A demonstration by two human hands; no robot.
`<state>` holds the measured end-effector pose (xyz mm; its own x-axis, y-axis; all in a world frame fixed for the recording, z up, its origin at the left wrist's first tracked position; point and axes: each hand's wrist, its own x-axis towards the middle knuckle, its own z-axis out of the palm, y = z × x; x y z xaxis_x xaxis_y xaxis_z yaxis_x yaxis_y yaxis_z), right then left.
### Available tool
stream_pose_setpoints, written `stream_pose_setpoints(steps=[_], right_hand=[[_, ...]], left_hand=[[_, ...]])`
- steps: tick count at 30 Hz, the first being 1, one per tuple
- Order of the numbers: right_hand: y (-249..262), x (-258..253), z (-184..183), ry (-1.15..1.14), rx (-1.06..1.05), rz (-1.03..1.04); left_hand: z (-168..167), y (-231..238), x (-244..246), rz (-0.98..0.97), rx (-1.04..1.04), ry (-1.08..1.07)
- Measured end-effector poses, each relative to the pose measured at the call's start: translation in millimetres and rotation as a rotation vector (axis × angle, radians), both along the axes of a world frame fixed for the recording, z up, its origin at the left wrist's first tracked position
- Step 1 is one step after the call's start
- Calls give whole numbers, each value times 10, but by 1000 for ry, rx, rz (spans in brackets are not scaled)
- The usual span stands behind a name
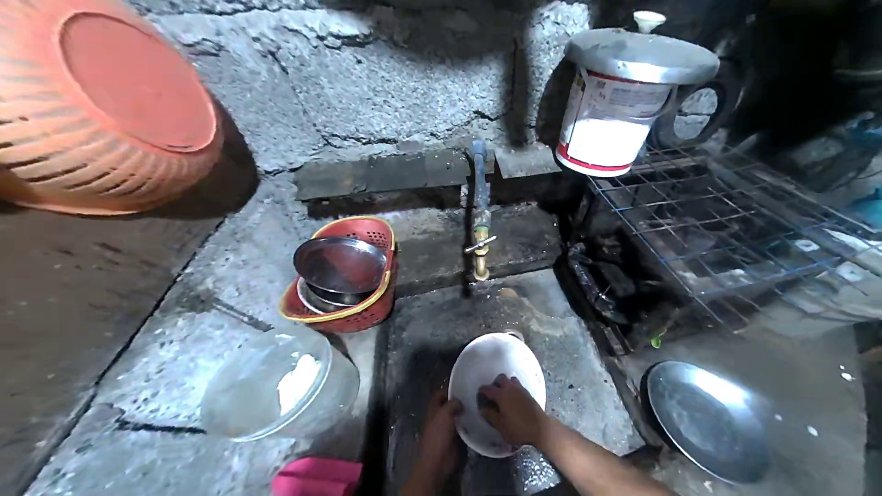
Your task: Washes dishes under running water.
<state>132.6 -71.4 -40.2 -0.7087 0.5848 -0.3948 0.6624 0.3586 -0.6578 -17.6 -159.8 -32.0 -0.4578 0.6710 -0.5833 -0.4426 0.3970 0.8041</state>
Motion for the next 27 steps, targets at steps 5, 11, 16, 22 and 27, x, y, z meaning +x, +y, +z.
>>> stream_pose_setpoints(steps=[5,11,16,22,27], right_hand=[[13,212,-38,52,79,-143],[51,-368,-154,117,76,-552],[-258,-62,122,328,-197,74],[79,52,-191,-4,159,-95],[-255,-406,89,365,-253,-104]], left_hand=[[36,-67,95,-111,91,-73],[56,-29,357,-144,73,216],[89,-130,131,18,-2,243],[190,-189,382,-57,-102,253],[171,-183,255,-44,-92,254]])
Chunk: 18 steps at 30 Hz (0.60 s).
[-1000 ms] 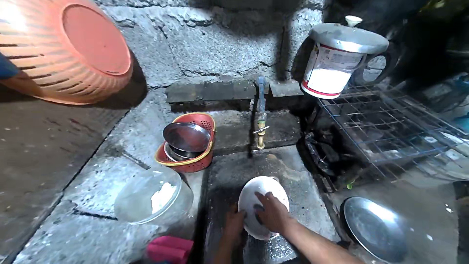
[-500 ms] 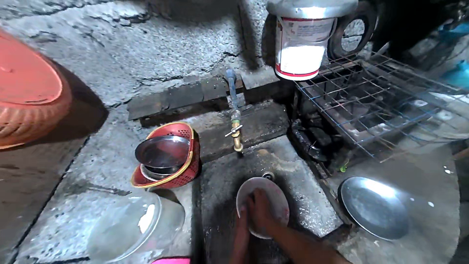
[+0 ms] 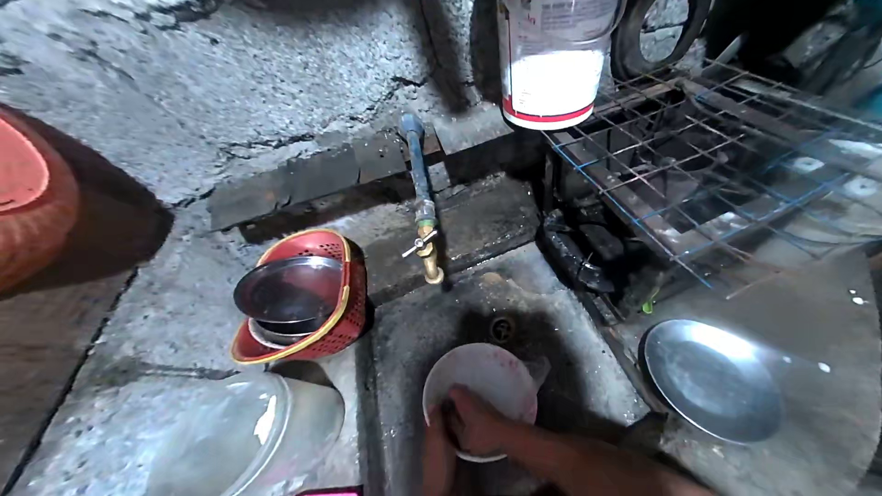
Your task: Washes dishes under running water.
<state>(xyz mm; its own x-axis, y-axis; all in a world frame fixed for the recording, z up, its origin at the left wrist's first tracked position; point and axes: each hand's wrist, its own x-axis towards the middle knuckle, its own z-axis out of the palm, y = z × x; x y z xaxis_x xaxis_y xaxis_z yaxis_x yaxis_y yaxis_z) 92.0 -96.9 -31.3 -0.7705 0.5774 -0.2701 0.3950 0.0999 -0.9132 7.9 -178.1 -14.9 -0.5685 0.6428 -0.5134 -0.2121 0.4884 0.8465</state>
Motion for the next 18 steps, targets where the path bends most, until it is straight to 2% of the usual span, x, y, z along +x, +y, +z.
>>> stream_pose_setpoints(steps=[1,3,5,6,7,9,10,12,14,15,17,18], right_hand=[[37,168,37,16,1,142],[131,540,-165,-110,213,259],[364,622,-296,-297,341,179],[428,507,-349,-320,357,69],[430,312,-384,-297,327,-68],[304,-92,-241,-136,96,-267],[169,-142,-113,-38,-12,-231],[50,54,21,51,-84,64],[137,438,-172,-57,129,246],[217,570,-291,-147,240,232],[392,461,-382,-273,328,79],[418,255,-373,-278,296,-31]], left_hand=[[34,21,-45,10,-23,0],[80,-12,-51,-3,-77,19],[73,1,30,-32,-88,45],[52,19,79,-39,-89,41],[48,41,123,-45,-89,38],[48,92,104,-60,-76,40],[40,59,59,-54,-72,51],[81,31,-52,-26,-85,76],[124,22,-95,-77,-117,95],[101,-3,-70,-96,-131,119],[76,-9,26,-100,-141,110],[73,11,59,-94,-134,86]])
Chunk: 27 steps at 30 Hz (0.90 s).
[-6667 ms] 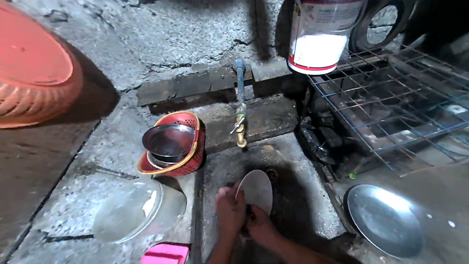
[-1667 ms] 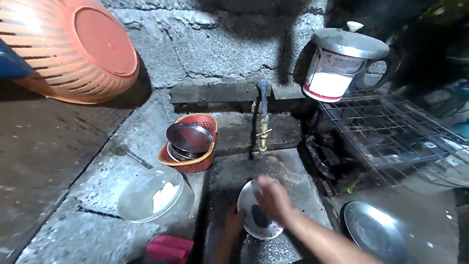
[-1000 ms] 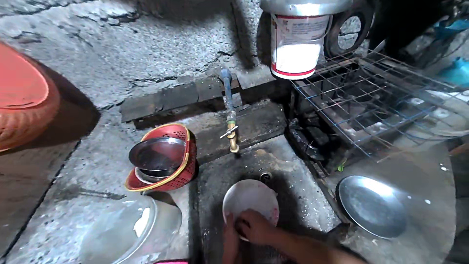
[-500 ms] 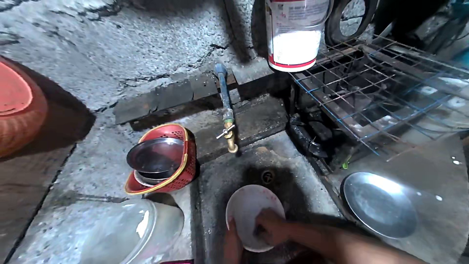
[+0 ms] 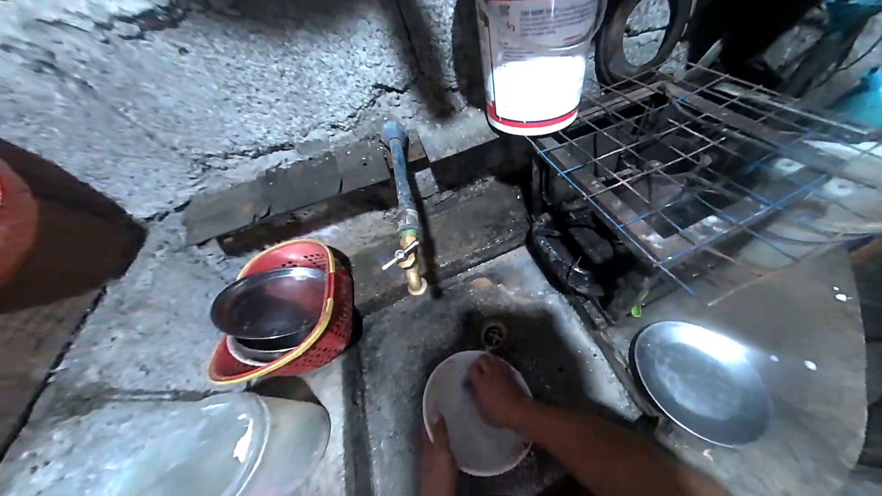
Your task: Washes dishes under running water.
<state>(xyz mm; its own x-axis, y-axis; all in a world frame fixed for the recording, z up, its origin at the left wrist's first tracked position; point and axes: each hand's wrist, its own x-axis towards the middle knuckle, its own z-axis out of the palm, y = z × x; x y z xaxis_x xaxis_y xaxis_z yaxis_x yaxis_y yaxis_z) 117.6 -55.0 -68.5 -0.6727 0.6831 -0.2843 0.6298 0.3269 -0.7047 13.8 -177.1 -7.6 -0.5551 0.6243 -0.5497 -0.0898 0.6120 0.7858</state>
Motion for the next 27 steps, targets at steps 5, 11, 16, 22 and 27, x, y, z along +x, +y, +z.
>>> stream_pose_setpoints(steps=[5,11,16,22,27], right_hand=[[-385,-220,303,329,-301,197],[-84,-188,2,21,26,-2],[-356,-101,357,246,-331,310],[-121,-394,23,55,-36,-92],[-481,-305,601,340,-434,349]], left_hand=[[93,-22,-170,74,43,-58],[51,16,-8,67,-21,-101],[155,12,-234,106,14,-111],[39,7,-118,64,-39,-110],[250,-72,-488,190,-2,-70]])
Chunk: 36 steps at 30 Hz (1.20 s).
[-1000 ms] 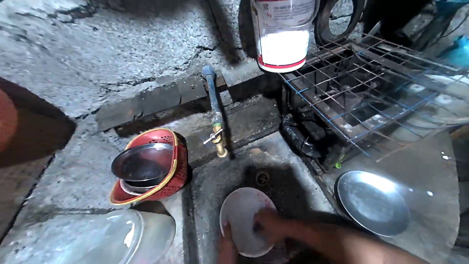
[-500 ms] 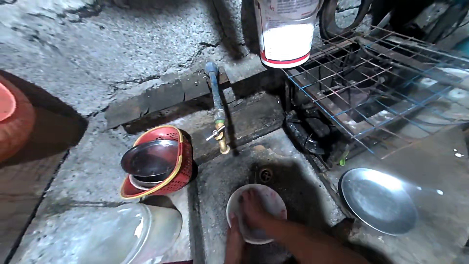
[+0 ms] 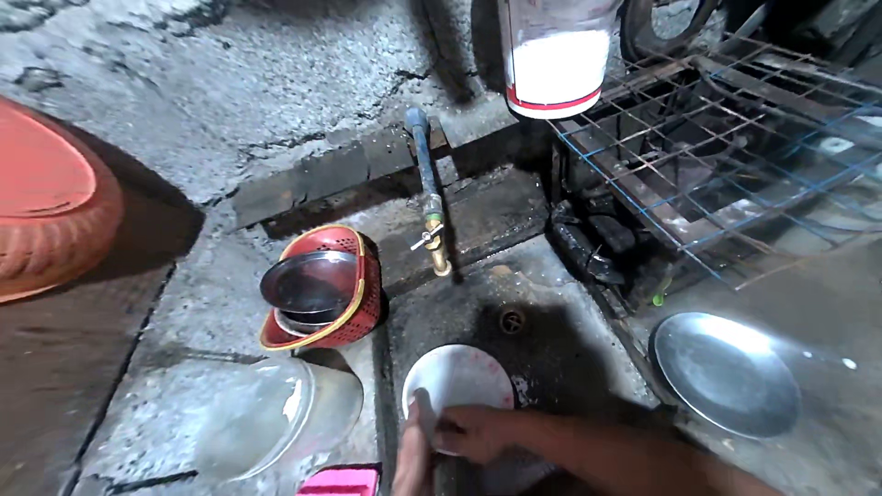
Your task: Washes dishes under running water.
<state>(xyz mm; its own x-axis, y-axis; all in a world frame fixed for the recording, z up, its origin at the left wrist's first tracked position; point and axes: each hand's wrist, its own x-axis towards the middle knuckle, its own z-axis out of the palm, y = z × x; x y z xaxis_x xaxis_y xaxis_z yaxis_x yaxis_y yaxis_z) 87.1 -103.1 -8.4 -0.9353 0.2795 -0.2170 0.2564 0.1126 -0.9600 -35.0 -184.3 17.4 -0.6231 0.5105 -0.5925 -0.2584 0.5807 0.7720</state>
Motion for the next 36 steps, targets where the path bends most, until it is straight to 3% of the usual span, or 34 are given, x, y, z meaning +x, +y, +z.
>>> stream_pose_setpoints(steps=[3,6,12,15,18,21,23,26,28,29,33,36], right_hand=[[129,357,116,-46,267,257],[262,393,411,-116,497,378],[727,687,1047,102,337,342],[909,900,1161,144,343,236],[995,1110,1154,142,314,-112],[950,1212,1139,161,235,-663],[692,1131,1094,190,307,-857],[-47,831,910,264,687,-873],[-139,751,762,309,868,-860],[-24,751,743,314,856,-885],[504,900,999,1,379,-969],[75,807,941,181,734,-836]], left_hand=[[146,-49,-102,16,-3,-170],[262,31,-87,-50,-20,-257],[416,120,-505,-855,346,493],[581,189,-614,-1064,530,517],[728,135,-416,-1023,504,413],[776,102,-90,-750,499,289],[764,129,175,-618,502,264],[765,189,558,-572,615,235],[754,195,718,-570,717,275],[772,182,761,-554,713,312],[859,99,771,-594,647,367],[829,103,693,-681,649,425]])
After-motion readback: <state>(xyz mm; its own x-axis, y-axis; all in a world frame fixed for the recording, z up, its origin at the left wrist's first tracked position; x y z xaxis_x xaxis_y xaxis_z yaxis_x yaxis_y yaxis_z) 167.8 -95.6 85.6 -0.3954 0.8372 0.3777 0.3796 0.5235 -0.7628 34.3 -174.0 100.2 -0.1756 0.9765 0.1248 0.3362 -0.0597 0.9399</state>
